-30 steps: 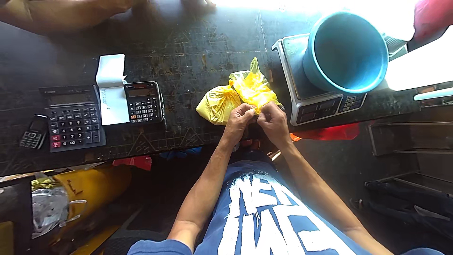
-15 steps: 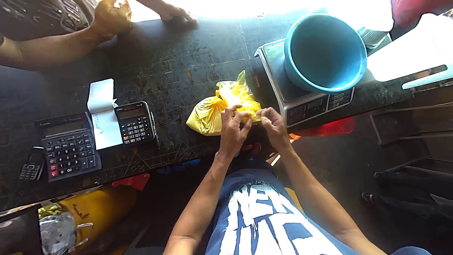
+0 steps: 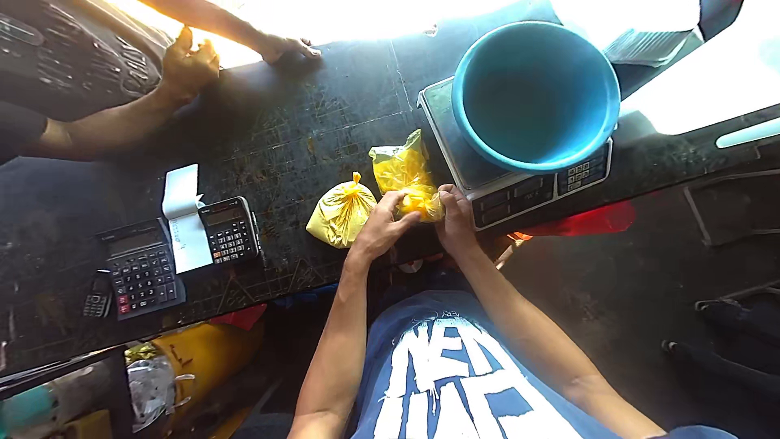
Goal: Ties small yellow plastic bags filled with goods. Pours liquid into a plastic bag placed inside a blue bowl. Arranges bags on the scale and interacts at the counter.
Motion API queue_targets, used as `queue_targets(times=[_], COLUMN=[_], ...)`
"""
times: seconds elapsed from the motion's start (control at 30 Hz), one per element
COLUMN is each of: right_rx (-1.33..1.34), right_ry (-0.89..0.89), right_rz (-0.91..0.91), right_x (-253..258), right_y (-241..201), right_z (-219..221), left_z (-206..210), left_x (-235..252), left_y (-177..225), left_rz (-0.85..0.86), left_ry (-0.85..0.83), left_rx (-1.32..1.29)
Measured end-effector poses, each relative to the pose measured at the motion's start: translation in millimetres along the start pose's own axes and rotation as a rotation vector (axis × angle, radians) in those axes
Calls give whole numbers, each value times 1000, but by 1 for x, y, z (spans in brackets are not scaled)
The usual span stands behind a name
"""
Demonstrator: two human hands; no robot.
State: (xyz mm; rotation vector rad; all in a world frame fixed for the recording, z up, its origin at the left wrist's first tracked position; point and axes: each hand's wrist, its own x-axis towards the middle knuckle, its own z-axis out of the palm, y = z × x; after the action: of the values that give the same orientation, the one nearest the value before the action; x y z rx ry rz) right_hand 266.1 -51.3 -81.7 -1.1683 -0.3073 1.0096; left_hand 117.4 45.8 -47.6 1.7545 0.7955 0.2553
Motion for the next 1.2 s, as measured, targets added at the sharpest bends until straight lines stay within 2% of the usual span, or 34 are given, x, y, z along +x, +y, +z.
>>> queue_targets(times=[0.13, 0.2, 0.27, 0.37, 0.5, 0.57, 0.63, 0.7, 0.8, 0.83, 0.9, 0.93, 1.03, 1.1, 1.2], right_rx=[-11, -50, -78, -100, 74, 199, 247, 286, 315, 157, -449, -742, -1380, -1538, -1561], right_ry=[25, 48, 63, 69, 43, 33, -49, -210, -581, -707, -727, -678, -568, -498, -512], right_rz=[-14, -42, -72, -98, -22, 55, 122, 93, -218, -343, -483, -457, -284, -169, -105], right_x=[6, 7, 8, 3, -16, -24, -42, -71, -115, -120, -114, -100, -34, 1, 32], right_y=[13, 18, 15, 10, -4, -20, -43, -79, -147, -172, -192, -177, -69, -19, 2], right_z=[4, 2, 5, 17, 32, 35, 25, 6, -39, -47, -35, -15, 38, 50, 52], left_z=[12, 15, 12, 5, 13, 14, 15, 10, -5, -8, -13, -16, -30, -36, -31], left_x=[23, 35, 34, 25, 13, 24, 32, 40, 49, 51, 51, 52, 44, 37, 22], left_y=[-8, -18, -21, -28, -5, -7, -14, -19, -23, -25, -25, -24, -22, -10, 0], left_rz=[-11, 34, 40, -15, -74, -152, -220, -232, -247, -240, -216, -195, -20, 18, 113], left_ry=[-141, -223, -227, -77, 210, 335, 407, 454, 448, 430, 353, 301, 117, 7, 70], left_rx=[119, 106, 54, 68, 358, 517, 624, 685, 715, 725, 722, 701, 609, 600, 614])
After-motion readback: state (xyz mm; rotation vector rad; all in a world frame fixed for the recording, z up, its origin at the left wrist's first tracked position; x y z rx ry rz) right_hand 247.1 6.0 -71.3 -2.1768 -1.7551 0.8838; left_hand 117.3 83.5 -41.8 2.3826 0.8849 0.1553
